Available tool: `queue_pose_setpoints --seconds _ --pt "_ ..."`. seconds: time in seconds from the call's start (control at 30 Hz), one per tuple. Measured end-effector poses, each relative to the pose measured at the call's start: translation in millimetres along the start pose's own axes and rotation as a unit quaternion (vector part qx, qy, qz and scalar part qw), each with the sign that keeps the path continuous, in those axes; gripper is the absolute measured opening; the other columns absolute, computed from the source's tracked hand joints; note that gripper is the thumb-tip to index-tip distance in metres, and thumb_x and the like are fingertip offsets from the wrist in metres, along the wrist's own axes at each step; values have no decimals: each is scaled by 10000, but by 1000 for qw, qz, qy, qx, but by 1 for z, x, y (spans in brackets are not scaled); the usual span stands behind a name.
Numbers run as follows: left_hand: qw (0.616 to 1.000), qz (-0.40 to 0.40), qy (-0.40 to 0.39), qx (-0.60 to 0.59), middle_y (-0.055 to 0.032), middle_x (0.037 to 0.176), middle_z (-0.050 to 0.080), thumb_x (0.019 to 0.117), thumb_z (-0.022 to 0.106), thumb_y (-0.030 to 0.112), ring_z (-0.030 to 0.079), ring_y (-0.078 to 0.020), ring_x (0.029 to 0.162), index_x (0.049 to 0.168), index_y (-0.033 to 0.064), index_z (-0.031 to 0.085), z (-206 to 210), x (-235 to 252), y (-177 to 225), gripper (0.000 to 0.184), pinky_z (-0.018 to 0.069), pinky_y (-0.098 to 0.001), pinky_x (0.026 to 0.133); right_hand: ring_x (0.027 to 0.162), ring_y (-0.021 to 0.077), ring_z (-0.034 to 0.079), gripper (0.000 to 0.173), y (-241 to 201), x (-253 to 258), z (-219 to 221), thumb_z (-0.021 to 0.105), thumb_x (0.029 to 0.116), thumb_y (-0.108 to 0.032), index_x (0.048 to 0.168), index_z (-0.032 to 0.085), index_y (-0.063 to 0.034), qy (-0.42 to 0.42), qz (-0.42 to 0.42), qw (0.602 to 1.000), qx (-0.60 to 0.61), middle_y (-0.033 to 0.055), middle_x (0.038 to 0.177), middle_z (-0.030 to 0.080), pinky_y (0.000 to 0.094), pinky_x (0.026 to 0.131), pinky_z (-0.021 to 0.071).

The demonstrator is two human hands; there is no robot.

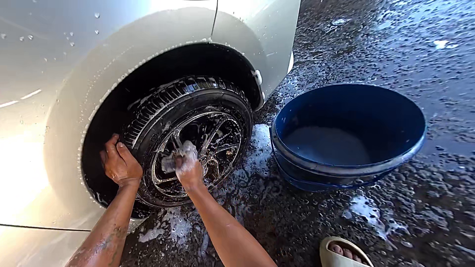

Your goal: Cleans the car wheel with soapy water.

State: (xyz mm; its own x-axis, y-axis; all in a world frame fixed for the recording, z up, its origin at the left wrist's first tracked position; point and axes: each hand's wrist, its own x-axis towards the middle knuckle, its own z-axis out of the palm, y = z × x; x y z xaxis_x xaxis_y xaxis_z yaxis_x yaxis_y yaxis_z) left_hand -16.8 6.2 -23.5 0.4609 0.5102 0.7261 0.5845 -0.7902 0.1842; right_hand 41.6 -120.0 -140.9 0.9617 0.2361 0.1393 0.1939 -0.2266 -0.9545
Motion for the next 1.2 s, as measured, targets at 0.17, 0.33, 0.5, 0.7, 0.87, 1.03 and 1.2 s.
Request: queue_pose_setpoints --seconds 0.17,0.33,0.5,0.7,0.87,1.03,1.2 --pt "1000 -11 -7 0 -161 1381 626 1088 248 400 588 -359 1278 1443 201 576 -3 2 6 522 473 -581 1007 1010 383 716 245 73 -12 -31 638 976 -210 1113 736 -32 -188 -9 974 -124 193 1079 739 604 875 564" --pt "1000 0 12 10 -128 1374 643 1086 245 411 603 -331 1267 1417 217 597 4 3 2 522 481 -565 1007 811 355 740 257 75 46 -76 570 999 -222 1028 700 -2 88 -67 993 -29 174 855 732 590 713 595" --pt "1000 -5 7 18 -109 1412 625 1088 241 408 590 -312 1297 1432 223 580 3 0 2 517 477 -548 1028 865 348 732 361 24 48 -41 455 1046 -327 1279 629 -113 31 34 999 -8 154 985 736 602 721 589" --pt "1000 7 15 4 -127 1401 629 1091 232 423 592 -338 1284 1432 215 583 5 2 4 532 474 -572 1010 915 337 731 314 34 -25 -20 488 1055 -278 1233 664 -89 -131 18 991 -7 160 1012 738 562 799 592" --pt "1000 19 0 5 -139 1399 623 1096 228 409 588 -331 1293 1443 201 570 5 3 -1 530 471 -559 1029 892 398 723 314 10 46 -73 609 956 -257 1241 701 -164 -53 -34 989 -136 177 1009 739 614 692 562" --pt "1000 9 -5 13 -161 1420 602 1099 218 410 568 -360 1317 1462 186 552 2 3 1 542 454 -581 1054 894 376 728 274 40 3 -47 586 995 -250 1236 682 -161 -129 -14 986 -107 158 994 743 604 711 574" --pt "1000 3 -22 13 -220 1414 586 1094 229 377 564 -425 1300 1464 159 551 -3 3 3 536 452 -626 1029 1400 479 411 408 83 -13 -45 698 887 -262 1295 709 -275 64 -29 993 -99 187 1547 464 743 1086 303"
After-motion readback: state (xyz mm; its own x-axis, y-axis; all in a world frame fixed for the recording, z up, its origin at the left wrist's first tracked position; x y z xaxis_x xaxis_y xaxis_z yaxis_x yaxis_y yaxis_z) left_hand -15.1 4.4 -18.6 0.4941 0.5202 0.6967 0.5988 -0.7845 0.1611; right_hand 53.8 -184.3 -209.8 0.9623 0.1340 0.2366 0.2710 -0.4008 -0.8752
